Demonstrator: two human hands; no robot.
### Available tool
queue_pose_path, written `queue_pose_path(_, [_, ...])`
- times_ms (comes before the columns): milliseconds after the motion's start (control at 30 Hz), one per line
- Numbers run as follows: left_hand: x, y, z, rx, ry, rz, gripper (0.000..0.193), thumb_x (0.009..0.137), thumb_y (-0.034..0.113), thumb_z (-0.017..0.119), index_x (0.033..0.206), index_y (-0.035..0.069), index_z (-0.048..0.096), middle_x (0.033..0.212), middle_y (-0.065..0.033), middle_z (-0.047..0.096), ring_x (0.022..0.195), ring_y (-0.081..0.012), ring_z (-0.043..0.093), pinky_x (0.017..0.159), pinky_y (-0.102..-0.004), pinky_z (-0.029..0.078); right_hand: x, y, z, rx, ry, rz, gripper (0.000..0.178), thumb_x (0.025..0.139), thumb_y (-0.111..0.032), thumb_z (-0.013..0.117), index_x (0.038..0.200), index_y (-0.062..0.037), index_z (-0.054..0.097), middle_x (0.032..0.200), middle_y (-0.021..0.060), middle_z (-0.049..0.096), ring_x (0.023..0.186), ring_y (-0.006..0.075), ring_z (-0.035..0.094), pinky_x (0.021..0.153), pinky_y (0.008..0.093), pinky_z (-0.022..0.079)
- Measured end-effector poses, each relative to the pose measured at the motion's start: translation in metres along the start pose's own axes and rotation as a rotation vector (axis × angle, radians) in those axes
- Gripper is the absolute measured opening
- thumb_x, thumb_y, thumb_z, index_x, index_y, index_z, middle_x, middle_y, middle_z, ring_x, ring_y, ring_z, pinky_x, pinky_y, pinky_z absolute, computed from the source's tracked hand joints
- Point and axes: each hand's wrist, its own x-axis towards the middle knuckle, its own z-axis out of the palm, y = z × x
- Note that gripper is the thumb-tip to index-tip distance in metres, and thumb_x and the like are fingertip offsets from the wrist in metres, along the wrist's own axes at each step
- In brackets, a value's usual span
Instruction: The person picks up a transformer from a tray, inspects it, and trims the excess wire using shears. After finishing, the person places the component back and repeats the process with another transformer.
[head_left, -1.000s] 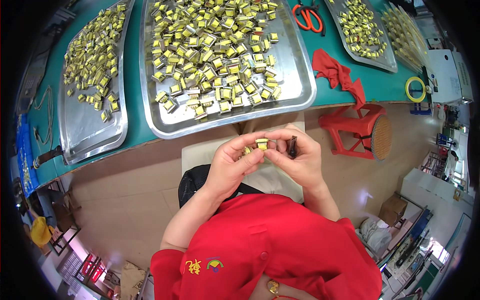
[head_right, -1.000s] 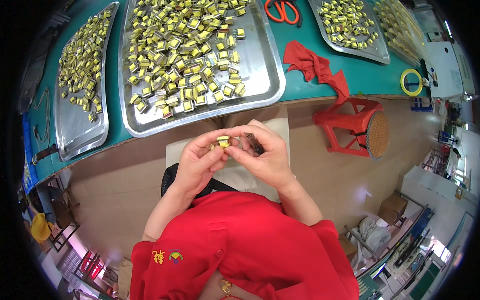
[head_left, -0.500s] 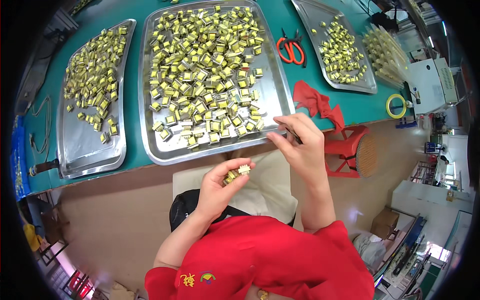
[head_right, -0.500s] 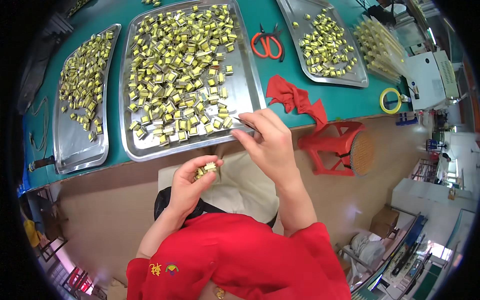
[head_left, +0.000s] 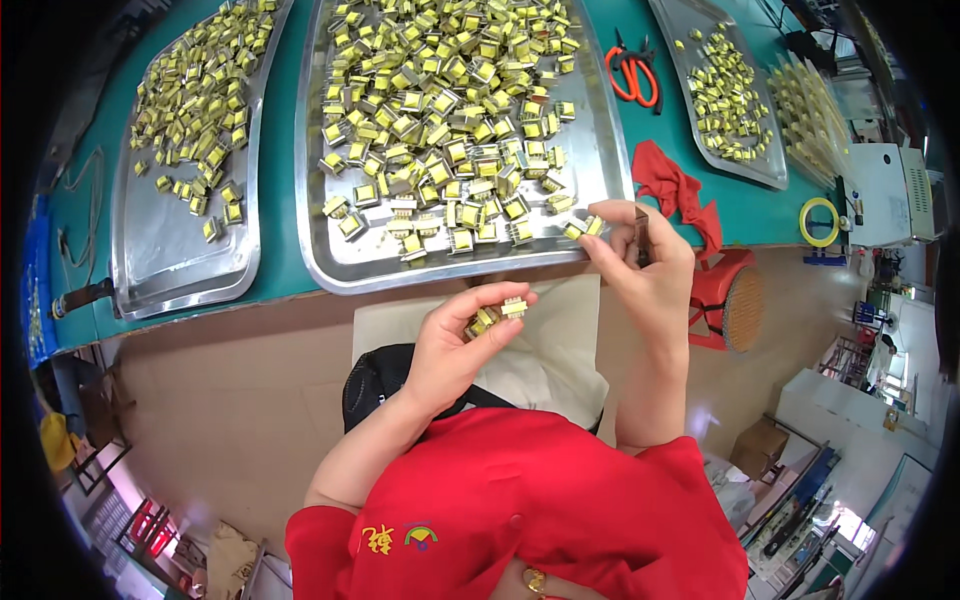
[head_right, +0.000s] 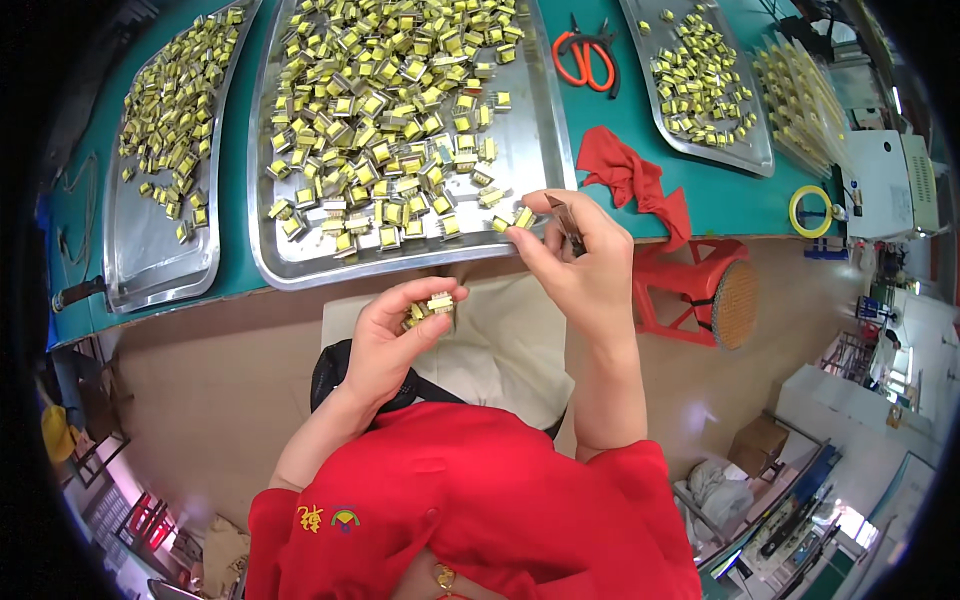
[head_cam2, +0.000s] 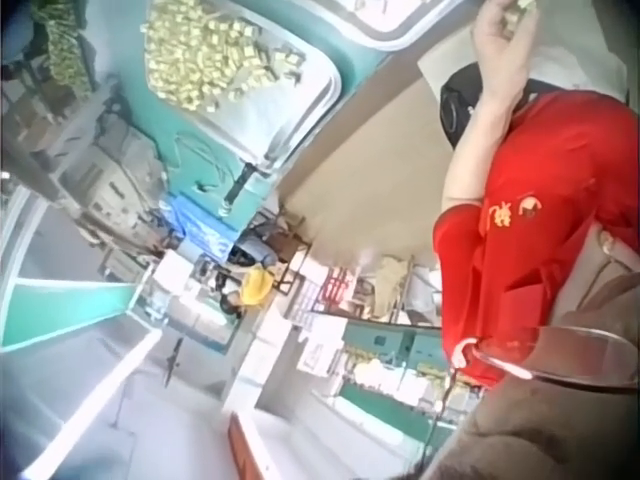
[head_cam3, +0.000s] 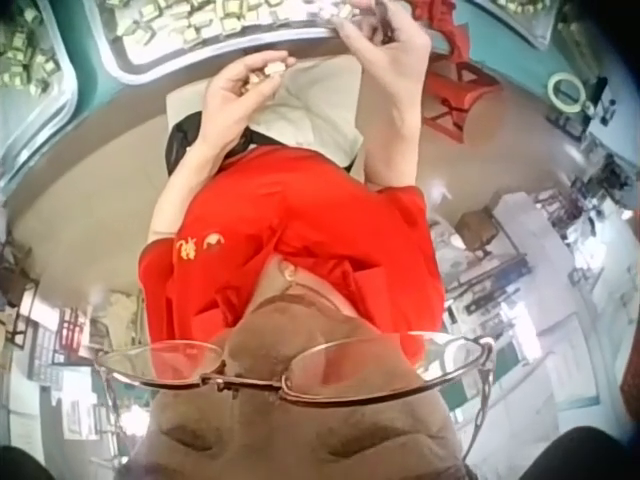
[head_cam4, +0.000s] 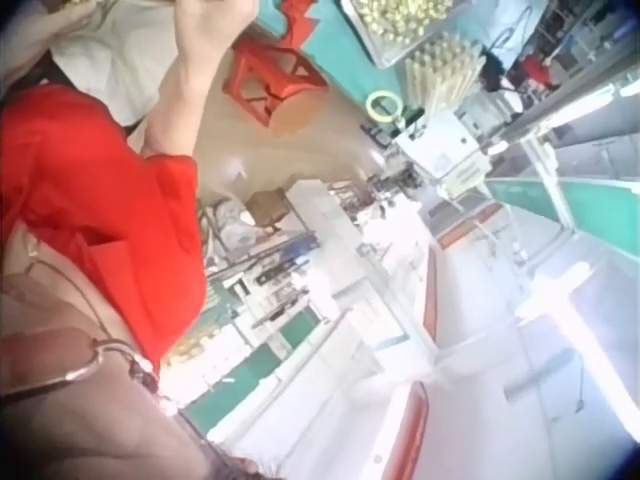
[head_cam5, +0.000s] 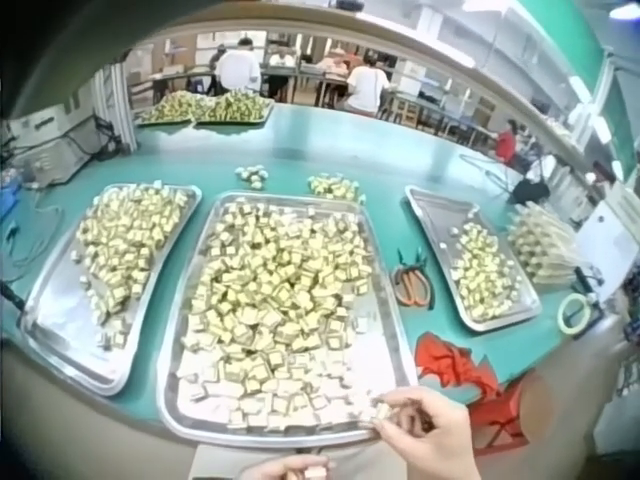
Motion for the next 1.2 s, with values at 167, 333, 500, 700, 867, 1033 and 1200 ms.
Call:
queue_pose_path(167, [0.001, 0.000, 0.001, 0.006, -0.007, -0.034, 0.032, 0.086, 0.001, 0.056, 0.118, 0.002, 0.054, 0.109, -0.0074, 0.061, 0.084, -0.0062, 0.056, 0.066, -0.0173, 0.042, -0.003, 0.001, 0.002, -0.060, 0.031, -0.045, 0.025, 0.072, 0.003, 0.070, 0.096, 0.0002, 0.062, 0.062, -0.0067, 0.045, 0.052, -0.0010, 0.035, 0.046, 0.0157, 0.024])
queue_pose_path(333, [-0.002, 0.000, -0.001, -0.046, 0.021, -0.136, 0.031, 0.089, 0.003, 0.052, 0.120, 0.002, 0.052, 0.107, -0.0102, 0.060, 0.072, -0.0064, 0.054, 0.052, -0.0155, 0.036, -0.003, -0.001, 0.003, -0.155, 0.008, -0.180, 0.025, 0.071, 0.001, 0.072, 0.094, 0.0013, 0.063, 0.076, 0.0001, 0.054, 0.054, 0.0025, 0.040, 0.046, 0.0179, 0.031])
queue_pose_path(500, [0.000, -0.003, -0.005, -0.139, -0.041, -0.131, 0.034, 0.092, 0.011, 0.049, 0.125, 0.003, 0.048, 0.100, -0.0086, 0.060, 0.074, -0.0062, 0.056, 0.052, -0.0160, 0.036, -0.004, -0.002, -0.001, -0.196, 0.004, -0.247, 0.028, 0.070, 0.001, 0.072, 0.097, -0.0014, 0.064, 0.077, 0.0041, 0.055, 0.057, 0.0073, 0.045, 0.047, 0.0214, 0.034])
queue_pose_path(700, [0.001, 0.000, -0.010, -0.279, -0.119, -0.165, 0.024, 0.094, 0.014, 0.046, 0.113, 0.000, 0.051, 0.087, -0.0100, 0.060, 0.062, -0.0092, 0.058, 0.040, -0.0161, 0.033, 0.001, -0.002, -0.016, -0.260, -0.113, -0.196, 0.031, 0.069, 0.000, 0.072, 0.099, -0.0035, 0.065, 0.073, 0.0033, 0.051, 0.055, 0.0085, 0.043, 0.048, 0.0219, 0.033])
queue_pose_path(867, [-0.001, -0.001, -0.011, -0.246, -0.180, -0.243, 0.022, 0.095, 0.021, 0.043, 0.097, 0.001, 0.053, 0.081, -0.0138, 0.060, 0.061, -0.0124, 0.060, 0.037, -0.0167, 0.034, -0.004, -0.006, -0.022, -0.118, -0.095, -0.071, 0.030, 0.070, -0.001, 0.073, 0.098, 0.0001, 0.064, 0.073, -0.0012, 0.051, 0.056, 0.0041, 0.040, 0.049, 0.0187, 0.030])
queue_pose_path(1033, [0.000, 0.001, 0.002, -0.164, -0.077, -0.161, 0.015, 0.091, 0.008, 0.052, 0.104, 0.002, 0.055, 0.090, -0.0110, 0.061, 0.073, -0.0123, 0.063, 0.041, -0.0171, 0.038, -0.033, -0.003, -0.009, 0.448, -0.160, 0.183, 0.028, 0.069, 0.003, 0.074, 0.094, 0.0018, 0.062, 0.083, -0.0010, 0.055, 0.061, 0.0008, 0.042, 0.053, 0.0161, 0.032])
queue_pose_path(1200, [0.000, -0.004, 0.007, 0.088, 0.008, 0.114, 0.038, 0.080, -0.006, 0.061, 0.116, 0.001, 0.052, 0.096, -0.0071, 0.057, 0.079, -0.0097, 0.055, 0.063, -0.0188, 0.044, -0.053, 0.008, 0.014, 0.611, -0.219, 0.196, 0.037, 0.064, 0.002, 0.079, 0.096, 0.0027, 0.059, 0.086, 0.0012, 0.057, 0.062, 0.0013, 0.044, 0.053, 0.0155, 0.034])
